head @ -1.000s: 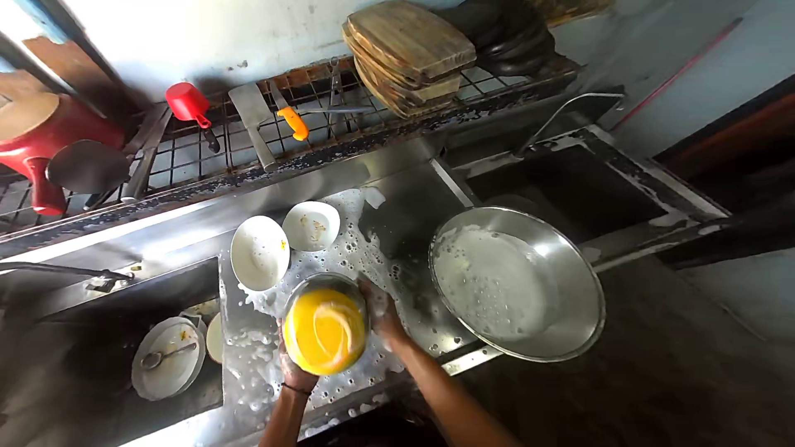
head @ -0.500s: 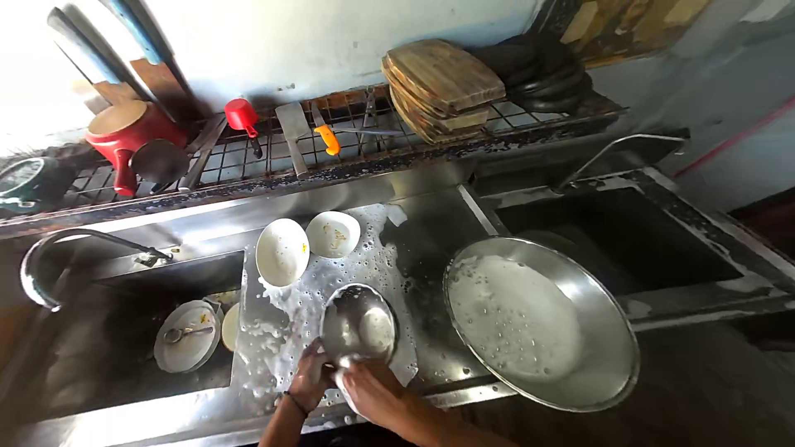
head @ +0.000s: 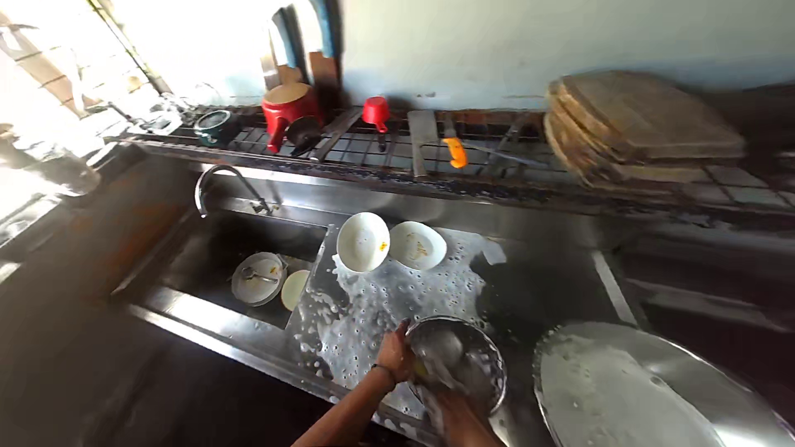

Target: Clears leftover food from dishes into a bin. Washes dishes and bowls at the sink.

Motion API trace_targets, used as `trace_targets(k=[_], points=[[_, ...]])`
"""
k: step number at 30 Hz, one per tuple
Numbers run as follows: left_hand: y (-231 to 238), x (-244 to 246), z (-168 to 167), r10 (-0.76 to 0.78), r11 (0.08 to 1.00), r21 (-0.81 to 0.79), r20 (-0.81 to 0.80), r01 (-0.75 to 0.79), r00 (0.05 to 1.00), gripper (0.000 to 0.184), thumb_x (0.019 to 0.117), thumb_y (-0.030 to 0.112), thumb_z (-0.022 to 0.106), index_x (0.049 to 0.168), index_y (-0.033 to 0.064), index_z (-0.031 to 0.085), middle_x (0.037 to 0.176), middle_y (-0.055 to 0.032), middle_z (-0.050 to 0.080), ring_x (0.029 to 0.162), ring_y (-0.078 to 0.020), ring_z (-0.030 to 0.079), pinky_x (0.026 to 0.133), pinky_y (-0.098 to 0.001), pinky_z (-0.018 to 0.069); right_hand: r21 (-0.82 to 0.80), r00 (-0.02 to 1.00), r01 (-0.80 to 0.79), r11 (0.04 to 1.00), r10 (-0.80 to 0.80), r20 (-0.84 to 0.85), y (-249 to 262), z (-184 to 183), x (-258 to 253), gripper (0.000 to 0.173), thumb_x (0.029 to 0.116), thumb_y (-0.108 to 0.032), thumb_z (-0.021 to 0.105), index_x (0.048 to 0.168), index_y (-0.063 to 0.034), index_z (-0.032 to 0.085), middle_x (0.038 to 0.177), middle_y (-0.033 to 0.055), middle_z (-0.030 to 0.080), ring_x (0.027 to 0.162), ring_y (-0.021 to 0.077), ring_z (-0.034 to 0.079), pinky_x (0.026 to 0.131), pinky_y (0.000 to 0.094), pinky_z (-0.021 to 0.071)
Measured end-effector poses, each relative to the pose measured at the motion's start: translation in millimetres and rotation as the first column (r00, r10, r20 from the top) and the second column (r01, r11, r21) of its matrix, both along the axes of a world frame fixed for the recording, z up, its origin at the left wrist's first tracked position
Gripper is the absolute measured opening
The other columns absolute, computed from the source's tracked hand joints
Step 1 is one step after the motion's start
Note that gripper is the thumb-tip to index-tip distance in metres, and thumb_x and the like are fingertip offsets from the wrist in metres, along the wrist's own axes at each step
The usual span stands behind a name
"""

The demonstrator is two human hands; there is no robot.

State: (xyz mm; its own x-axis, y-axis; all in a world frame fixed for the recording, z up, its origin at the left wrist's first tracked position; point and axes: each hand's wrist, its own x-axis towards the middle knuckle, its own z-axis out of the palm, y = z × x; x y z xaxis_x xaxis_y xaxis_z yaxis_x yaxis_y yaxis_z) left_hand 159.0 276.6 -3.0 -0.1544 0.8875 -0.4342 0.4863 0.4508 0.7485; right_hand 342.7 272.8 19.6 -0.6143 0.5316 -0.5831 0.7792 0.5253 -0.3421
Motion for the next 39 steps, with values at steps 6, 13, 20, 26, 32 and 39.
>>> trace_targets(k=[6, 13, 20, 26, 32, 39], points=[[-9, 4, 6, -0.005, 0.999, 0.039, 0.095, 0.001, 0.995, 0.065, 0.0973, 0.012, 0.060, 0.158, 0.0146, 0.039, 0.134, -0.0203, 0.065, 0.121, -0.0341, 0.065, 0.106, -0.0549, 0.0506, 0.066, 0.973, 0.217, 0.974, -0.210, -0.101, 20, -24, -12, 0.050, 0.1016, -0.028, 0.056, 0.140, 0.0038, 0.057, 0.138, 0.0285, 0.060, 0.131, 0.0442, 0.056, 0.112, 0.0613, 0.0406], [-11, -57, 6, -0.096, 0.989, 0.114, 0.006, 0.095, 0.995, 0.056, 0.0945, 0.005, 0.057, 0.150, 0.0114, 0.053, 0.137, -0.0172, 0.065, 0.127, -0.0321, 0.062, 0.110, -0.0533, 0.0469, 0.042, 0.949, -0.265, 0.963, 0.253, 0.189, 14, 13, -22, 0.055, 0.1010, -0.040, 0.055, 0.126, 0.0089, 0.065, 0.132, 0.0340, 0.061, 0.129, 0.0521, 0.054, 0.106, 0.0709, 0.0387], [-13, -122, 7, -0.026, 0.993, 0.115, -0.027, 0.029, 0.999, 0.053, 0.0943, 0.009, 0.059, 0.147, 0.0122, 0.056, 0.130, -0.0196, 0.068, 0.120, -0.0352, 0.066, 0.106, -0.0568, 0.0494, 0.012, 0.983, -0.184, 0.983, 0.184, 0.024, 1, -32, -109, 0.047, 0.0959, -0.030, 0.065, 0.135, -0.0036, 0.063, 0.135, 0.0264, 0.062, 0.123, 0.0477, 0.060, 0.099, 0.0689, 0.0480], [-49, -302, -17, 0.086, 0.996, -0.055, 0.250, -0.075, 0.964, 0.039, 0.1054, 0.038, 0.052, 0.113, 0.0029, 0.069, 0.080, -0.0114, 0.067, 0.059, -0.0200, 0.062, 0.059, -0.0408, 0.0555, 0.129, 0.864, -0.364, 0.922, 0.386, -0.323, -6, 0, -210, 0.025, 0.0941, -0.019, 0.064, 0.109, -0.0023, 0.076, 0.109, 0.0204, 0.075, 0.104, 0.0397, 0.071, 0.094, 0.0609, 0.0536], [6, -564, -24, 0.514, 0.823, 0.281, 0.000, -0.493, 0.858, 0.056, 0.1059, 0.051, 0.049, 0.130, 0.0031, 0.064, 0.119, -0.0209, 0.069, 0.108, -0.0351, 0.068, 0.098, -0.0570, 0.0532, -0.488, 0.308, 0.209, 0.847, -0.531, -0.790, 5, 10, -367, 0.007, 0.0943, -0.012, 0.069, 0.095, -0.0084, 0.075, 0.087, -0.0052, 0.076, 0.083, 0.0040, 0.071, 0.081, 0.0286, 0.0613], [77, -680, -53, 0.248, 0.941, 0.284, -0.216, -0.183, 0.944, 0.039, 0.1068, 0.024, 0.054, 0.137, 0.0008, 0.057, 0.139, -0.0251, 0.058, 0.126, -0.0404, 0.059, 0.107, -0.0555, 0.0482, -0.965, -0.379, 0.101, 0.242, -0.887, -0.262, -7, -30, -526, 0.042, 0.1029, -0.052, 0.047, 0.120, -0.0165, 0.063, 0.102, 0.0007, 0.077, 0.092, 0.0105, 0.074, 0.077, 0.0330, 0.0643]])
